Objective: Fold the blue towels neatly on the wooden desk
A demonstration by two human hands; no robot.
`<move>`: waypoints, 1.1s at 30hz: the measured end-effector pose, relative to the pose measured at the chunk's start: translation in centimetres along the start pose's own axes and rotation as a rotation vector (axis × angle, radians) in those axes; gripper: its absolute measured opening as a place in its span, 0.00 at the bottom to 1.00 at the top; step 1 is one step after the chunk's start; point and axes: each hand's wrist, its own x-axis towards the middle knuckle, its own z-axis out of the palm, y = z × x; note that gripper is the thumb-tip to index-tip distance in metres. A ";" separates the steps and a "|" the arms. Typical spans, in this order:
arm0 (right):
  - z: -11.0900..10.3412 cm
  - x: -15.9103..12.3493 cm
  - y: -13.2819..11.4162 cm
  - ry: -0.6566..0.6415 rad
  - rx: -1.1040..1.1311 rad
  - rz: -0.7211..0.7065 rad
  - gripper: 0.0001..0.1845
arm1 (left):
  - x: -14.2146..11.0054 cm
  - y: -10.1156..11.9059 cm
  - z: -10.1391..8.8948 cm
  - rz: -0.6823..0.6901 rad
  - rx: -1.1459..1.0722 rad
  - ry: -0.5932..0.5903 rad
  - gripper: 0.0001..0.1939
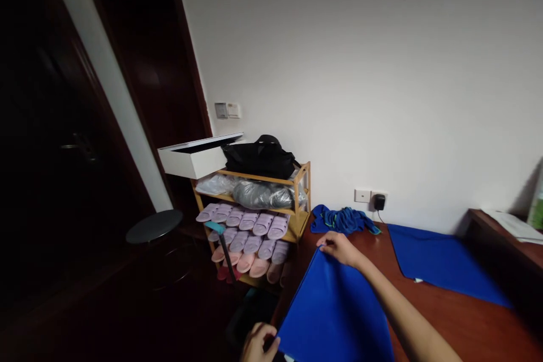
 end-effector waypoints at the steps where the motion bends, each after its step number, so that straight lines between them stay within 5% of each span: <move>1: -1.3 -1.2 -0.7 0.020 0.011 -0.011 0.16 | 0.2 0.9 -0.4 0.002 -0.062 0.009 0.15; 6: -7.7 -6.7 -3.8 0.229 0.058 -0.005 0.24 | 2.1 7.8 -4.3 0.098 -0.438 -0.004 0.32; 12: -14.0 -13.9 -7.4 0.524 0.123 -0.056 0.22 | 4.4 18.3 -10.4 0.334 -0.592 -0.036 0.24; 18: -17.7 -19.8 -10.6 0.672 0.076 -0.132 0.18 | 4.4 26.3 -13.7 0.513 -0.526 -0.006 0.16; 22: -18.9 -22.3 -11.6 0.700 -0.007 -0.158 0.16 | 4.0 28.7 -14.2 0.570 -0.440 -0.006 0.14; 33: -19.3 -26.8 -12.6 0.797 -0.211 -0.124 0.15 | 3.0 30.8 -12.1 0.544 -0.411 -0.153 0.15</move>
